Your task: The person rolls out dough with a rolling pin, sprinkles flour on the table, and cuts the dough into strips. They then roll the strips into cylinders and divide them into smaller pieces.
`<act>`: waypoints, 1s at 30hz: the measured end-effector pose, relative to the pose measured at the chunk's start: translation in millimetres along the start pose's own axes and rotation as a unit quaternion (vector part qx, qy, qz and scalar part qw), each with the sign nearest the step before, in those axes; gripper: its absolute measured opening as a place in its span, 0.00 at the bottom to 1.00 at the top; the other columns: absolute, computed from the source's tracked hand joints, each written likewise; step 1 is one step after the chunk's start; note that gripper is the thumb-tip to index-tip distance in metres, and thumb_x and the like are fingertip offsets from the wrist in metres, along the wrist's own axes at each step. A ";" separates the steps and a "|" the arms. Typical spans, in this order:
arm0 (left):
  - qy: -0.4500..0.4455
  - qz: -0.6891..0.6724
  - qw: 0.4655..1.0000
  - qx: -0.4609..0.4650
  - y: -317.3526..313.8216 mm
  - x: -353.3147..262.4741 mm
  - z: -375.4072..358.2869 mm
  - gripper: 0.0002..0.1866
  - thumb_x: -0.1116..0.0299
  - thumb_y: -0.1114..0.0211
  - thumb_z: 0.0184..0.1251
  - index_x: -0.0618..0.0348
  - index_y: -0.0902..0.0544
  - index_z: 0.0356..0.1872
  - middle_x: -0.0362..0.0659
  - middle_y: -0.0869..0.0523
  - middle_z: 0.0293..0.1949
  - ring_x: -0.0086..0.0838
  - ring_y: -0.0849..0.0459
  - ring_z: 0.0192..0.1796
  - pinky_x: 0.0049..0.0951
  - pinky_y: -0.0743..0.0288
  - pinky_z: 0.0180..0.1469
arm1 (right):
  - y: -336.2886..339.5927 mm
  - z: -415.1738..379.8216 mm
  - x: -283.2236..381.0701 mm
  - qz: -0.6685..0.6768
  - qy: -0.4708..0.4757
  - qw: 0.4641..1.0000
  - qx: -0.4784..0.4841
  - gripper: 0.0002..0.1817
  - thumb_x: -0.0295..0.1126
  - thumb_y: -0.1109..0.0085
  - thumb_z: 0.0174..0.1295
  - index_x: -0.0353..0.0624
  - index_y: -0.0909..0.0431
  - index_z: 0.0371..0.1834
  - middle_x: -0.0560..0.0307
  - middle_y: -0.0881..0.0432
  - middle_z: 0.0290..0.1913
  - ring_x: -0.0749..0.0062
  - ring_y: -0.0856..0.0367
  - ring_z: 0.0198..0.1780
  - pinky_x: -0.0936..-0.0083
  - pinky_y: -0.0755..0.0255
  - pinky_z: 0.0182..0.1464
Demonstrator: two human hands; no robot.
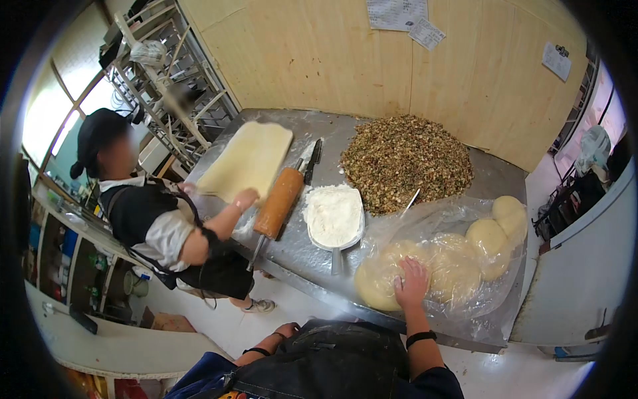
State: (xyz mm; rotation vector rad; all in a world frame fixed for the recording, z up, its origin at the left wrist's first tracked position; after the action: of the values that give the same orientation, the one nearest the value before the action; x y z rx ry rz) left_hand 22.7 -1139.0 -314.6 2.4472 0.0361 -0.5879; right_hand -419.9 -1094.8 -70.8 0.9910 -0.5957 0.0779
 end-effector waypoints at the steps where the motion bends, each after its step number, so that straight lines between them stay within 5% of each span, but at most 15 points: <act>1: 0.001 0.002 1.000 0.001 0.2 -0.8 0.0 0.21 0.53 0.40 0.53 0.53 0.19 0.44 0.54 0.17 0.43 0.47 0.21 0.49 0.38 0.28 0.53 | 0.5 0.3 0.9 0.001 0.004 1.000 -0.004 0.22 0.35 0.46 0.47 0.45 0.26 0.49 0.51 0.27 0.56 0.54 0.34 0.61 0.55 0.47 0.65; 30: -0.012 -0.015 1.000 0.000 3.2 3.1 2.1 0.19 0.55 0.40 0.53 0.54 0.19 0.43 0.55 0.17 0.43 0.47 0.21 0.50 0.38 0.29 0.53 | 9.6 2.8 11.3 0.015 0.019 0.999 -0.034 0.22 0.34 0.48 0.45 0.43 0.26 0.47 0.49 0.25 0.53 0.52 0.32 0.58 0.56 0.44 0.63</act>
State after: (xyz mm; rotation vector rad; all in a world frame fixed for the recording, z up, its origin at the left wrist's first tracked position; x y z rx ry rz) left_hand 25.1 -1143.1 -315.6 2.4431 0.0632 -0.6315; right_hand -414.8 -1094.0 -56.7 0.9132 -0.5743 0.1018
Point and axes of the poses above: each hand's wrist, its own z-axis towards the middle knuckle, its own y-axis out of the back of the hand, x = y × z, the point moved 8 cm from there along z, towards the middle knuckle
